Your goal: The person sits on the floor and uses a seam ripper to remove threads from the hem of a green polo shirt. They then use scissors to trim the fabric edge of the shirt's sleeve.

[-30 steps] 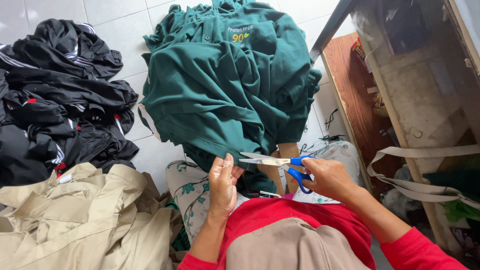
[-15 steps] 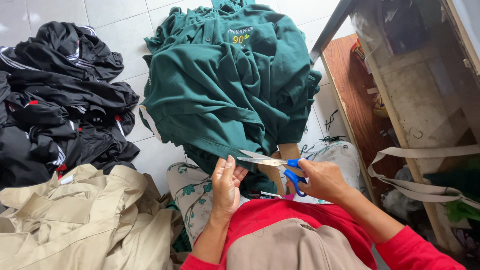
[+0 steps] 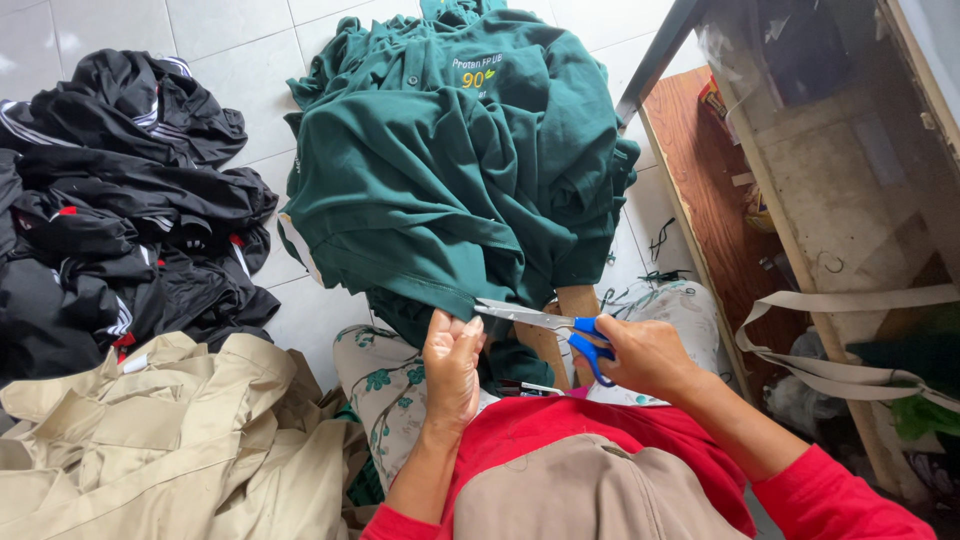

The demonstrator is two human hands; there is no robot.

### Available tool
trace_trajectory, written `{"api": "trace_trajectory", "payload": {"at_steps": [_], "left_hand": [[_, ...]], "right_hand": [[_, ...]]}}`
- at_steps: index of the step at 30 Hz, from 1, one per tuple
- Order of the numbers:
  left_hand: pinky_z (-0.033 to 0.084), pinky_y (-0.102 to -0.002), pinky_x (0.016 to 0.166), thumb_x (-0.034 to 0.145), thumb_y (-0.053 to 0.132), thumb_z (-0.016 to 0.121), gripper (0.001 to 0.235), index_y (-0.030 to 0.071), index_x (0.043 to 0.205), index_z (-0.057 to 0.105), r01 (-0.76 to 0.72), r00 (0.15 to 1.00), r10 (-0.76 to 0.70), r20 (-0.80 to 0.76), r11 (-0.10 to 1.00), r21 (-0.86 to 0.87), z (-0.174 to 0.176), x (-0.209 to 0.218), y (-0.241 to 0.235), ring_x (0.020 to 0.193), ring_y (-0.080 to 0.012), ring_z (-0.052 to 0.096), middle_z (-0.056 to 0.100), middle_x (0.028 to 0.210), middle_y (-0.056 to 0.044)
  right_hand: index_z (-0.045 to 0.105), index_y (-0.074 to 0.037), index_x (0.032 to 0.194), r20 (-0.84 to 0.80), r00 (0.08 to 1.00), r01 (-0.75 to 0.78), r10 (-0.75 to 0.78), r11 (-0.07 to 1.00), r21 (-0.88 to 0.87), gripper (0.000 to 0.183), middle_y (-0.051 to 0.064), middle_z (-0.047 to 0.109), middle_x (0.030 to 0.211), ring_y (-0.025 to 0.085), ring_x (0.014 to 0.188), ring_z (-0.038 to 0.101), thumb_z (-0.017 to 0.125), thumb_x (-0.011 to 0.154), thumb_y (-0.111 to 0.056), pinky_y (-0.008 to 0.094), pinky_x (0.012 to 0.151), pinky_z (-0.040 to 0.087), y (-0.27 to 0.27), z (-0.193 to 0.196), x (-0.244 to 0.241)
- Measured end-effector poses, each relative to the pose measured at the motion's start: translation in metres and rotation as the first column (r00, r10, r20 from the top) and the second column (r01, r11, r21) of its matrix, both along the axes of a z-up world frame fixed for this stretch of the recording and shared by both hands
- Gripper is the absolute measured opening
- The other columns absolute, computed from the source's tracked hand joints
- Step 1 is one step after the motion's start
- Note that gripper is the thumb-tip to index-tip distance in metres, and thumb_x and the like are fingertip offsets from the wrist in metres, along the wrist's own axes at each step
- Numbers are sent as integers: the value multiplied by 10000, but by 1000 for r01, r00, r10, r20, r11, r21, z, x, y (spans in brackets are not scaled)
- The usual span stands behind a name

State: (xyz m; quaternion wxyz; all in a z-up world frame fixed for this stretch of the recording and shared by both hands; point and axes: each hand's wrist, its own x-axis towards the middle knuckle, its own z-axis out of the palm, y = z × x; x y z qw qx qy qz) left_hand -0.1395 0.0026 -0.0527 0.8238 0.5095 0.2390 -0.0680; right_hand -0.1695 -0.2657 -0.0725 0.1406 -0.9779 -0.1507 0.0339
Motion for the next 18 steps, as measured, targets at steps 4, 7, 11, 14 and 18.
{"api": "trace_trajectory", "payload": {"at_steps": [4, 7, 11, 14, 18], "left_hand": [[546, -320, 1007, 933, -8, 622, 619, 143, 1513, 469, 9, 1000, -9, 5, 999, 38, -38, -6, 4, 1096, -76, 633, 689, 1239, -36], [542, -338, 1005, 941, -13, 622, 626, 153, 1523, 459, 17, 1000, -17, 10, 999, 50, -56, -7, 8, 1128, -98, 628, 690, 1274, -69], [522, -371, 1031, 947, -4, 624, 647, 155, 1544, 434, 13, 1000, -13, 8, 999, 39, -52, -7, 8, 1197, -117, 591, 665, 1346, -112], [563, -310, 943, 937, 2, 643, 574, 121, 1482, 508, -34, 999, 34, 20, 999, 21, 0, 1, 3, 967, -53, 608, 706, 1178, -64], [562, -306, 937, 926, -13, 640, 563, 124, 1458, 518, -89, 996, 90, 22, 996, -24, -34, 6, 11, 922, -49, 571, 695, 1124, -57]], "right_hand": [[488, -245, 884, -132, 991, 27, -28, 1000, -15, 412, 28, 600, 639, 327, 628, 685, 788, 665, -423, 463, 605, 521, 20, 17, 9], [475, -244, 896, -135, 991, 18, -24, 999, -40, 427, 41, 603, 659, 335, 646, 689, 781, 668, -434, 474, 617, 519, 20, 2, 13], [489, -223, 915, -167, 985, 37, -41, 999, -26, 362, 51, 641, 675, 336, 676, 709, 750, 722, -385, 471, 629, 528, 23, 7, 13], [508, -263, 956, -123, 991, 34, -46, 995, -96, 395, 6, 651, 674, 289, 672, 725, 772, 699, -405, 439, 621, 549, 10, -12, 6], [513, -270, 975, -159, 986, 38, -56, 993, -111, 389, 0, 667, 694, 277, 695, 731, 764, 712, -412, 434, 625, 553, 12, -1, 6]]}}
